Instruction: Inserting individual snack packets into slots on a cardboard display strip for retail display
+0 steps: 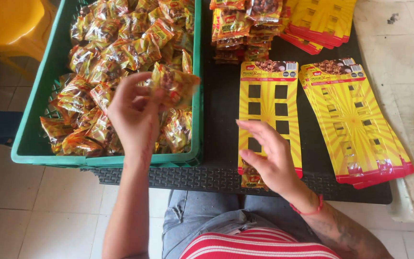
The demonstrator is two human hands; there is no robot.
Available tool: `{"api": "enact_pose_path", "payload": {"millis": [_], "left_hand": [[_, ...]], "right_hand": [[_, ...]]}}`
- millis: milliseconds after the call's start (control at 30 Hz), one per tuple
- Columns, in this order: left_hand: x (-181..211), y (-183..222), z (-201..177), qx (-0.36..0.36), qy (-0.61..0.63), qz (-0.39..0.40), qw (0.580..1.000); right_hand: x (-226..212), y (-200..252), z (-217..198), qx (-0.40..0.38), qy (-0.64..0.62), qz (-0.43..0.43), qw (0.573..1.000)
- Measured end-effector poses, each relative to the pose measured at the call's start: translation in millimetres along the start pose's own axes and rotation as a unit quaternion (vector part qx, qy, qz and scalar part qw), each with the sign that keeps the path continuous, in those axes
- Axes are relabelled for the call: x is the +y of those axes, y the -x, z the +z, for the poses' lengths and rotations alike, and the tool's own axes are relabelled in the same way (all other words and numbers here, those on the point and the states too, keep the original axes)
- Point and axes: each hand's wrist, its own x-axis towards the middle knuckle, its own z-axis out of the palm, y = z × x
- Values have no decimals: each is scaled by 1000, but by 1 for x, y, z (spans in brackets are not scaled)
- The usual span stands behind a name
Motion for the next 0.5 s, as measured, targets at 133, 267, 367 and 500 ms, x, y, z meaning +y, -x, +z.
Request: {"api": "enact_pose_path", "payload": {"millis": [133,267,367,500], "left_hand": [[7,35,41,-50,151,-91,983],[4,62,71,-98,229,-199,948],[2,71,80,-110,234,-181,949],[4,83,81,-193,118,-110,968]], "right_hand": [[-3,-22,8,4,-143,63,988],[2,-25,-2,115,-110,85,984],[-6,-23,-22,91,-45,73,992],[-7,-6,-50,18,-92,75,993]]}}
